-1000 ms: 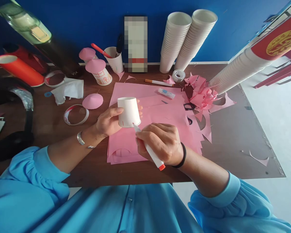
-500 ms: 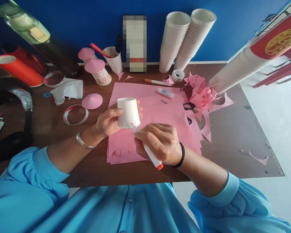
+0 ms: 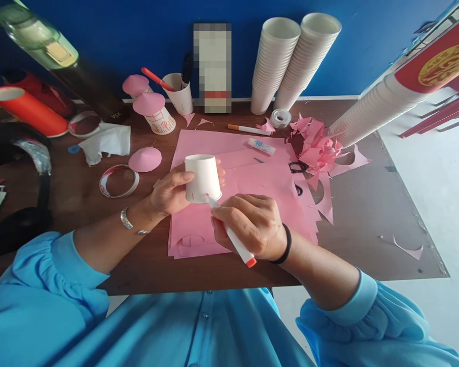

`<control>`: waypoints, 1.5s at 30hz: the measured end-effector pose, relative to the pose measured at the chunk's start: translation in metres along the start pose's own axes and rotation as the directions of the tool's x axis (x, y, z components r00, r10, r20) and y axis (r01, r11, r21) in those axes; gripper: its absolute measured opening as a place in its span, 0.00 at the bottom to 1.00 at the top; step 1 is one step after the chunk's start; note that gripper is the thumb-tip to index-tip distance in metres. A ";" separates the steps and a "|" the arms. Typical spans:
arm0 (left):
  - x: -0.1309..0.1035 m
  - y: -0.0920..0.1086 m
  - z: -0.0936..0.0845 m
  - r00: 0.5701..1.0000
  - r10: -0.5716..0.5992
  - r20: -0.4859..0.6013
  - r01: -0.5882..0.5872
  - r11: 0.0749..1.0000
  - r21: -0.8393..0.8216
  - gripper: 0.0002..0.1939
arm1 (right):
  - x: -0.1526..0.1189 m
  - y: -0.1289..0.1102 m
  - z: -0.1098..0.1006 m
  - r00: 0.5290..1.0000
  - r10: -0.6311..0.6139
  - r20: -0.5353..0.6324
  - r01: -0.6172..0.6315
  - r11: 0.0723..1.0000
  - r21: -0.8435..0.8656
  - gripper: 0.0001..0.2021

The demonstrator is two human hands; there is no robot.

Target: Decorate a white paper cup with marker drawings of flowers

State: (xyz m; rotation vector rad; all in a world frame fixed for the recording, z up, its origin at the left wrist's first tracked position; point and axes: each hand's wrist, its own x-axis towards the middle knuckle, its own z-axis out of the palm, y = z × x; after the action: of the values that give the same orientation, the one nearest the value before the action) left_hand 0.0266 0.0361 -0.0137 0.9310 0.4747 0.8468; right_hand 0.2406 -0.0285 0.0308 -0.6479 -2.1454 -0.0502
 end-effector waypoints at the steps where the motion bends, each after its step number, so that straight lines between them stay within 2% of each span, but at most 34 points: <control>1: 0.000 0.000 0.000 1.000 -0.001 -0.002 0.001 1.000 -0.003 0.29 | 0.000 0.000 0.000 1.000 0.001 0.002 -0.001 1.000 -0.001 0.07; 9: 0.000 0.001 0.001 1.000 -0.004 -0.030 0.004 1.000 -0.002 0.31 | 0.002 -0.003 -0.001 0.997 0.048 0.056 -0.050 0.998 0.029 0.09; 14: 0.000 0.002 0.003 1.000 0.003 -0.010 -0.003 1.000 -0.008 0.32 | 0.002 -0.005 -0.001 0.995 0.057 0.082 -0.060 0.997 0.041 0.10; 19: 0.000 0.002 0.004 1.000 0.018 0.001 -0.018 0.995 0.098 0.38 | 0.001 -0.006 0.000 0.995 0.040 0.091 -0.044 0.998 0.041 0.10; 25: -0.001 0.002 0.002 0.997 0.006 -0.081 -0.001 0.999 0.053 0.33 | 0.002 -0.004 -0.004 0.999 -0.033 0.009 0.032 0.996 0.088 0.09; 33: 0.000 0.006 0.003 0.994 0.005 -0.112 -0.010 0.999 -0.045 0.33 | 0.002 -0.002 -0.004 0.999 -0.045 -0.007 0.045 0.999 0.015 0.09; 40: 0.001 0.008 0.004 0.997 -0.011 -0.078 0.005 0.997 -0.075 0.35 | 0.000 -0.002 -0.002 0.999 -0.034 -0.021 0.034 0.999 0.021 0.10; 45: 0.000 0.007 0.006 0.997 -0.025 -0.077 0.023 0.999 -0.027 0.35 | 0.000 -0.002 -0.001 1.000 -0.020 -0.015 0.020 1.000 0.009 0.08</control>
State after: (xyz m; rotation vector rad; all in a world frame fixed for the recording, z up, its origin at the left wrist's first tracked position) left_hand 0.0276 0.0351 -0.0049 0.8697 0.5399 0.8678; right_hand 0.2407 -0.0301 0.0318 -0.6190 -2.1366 -0.0552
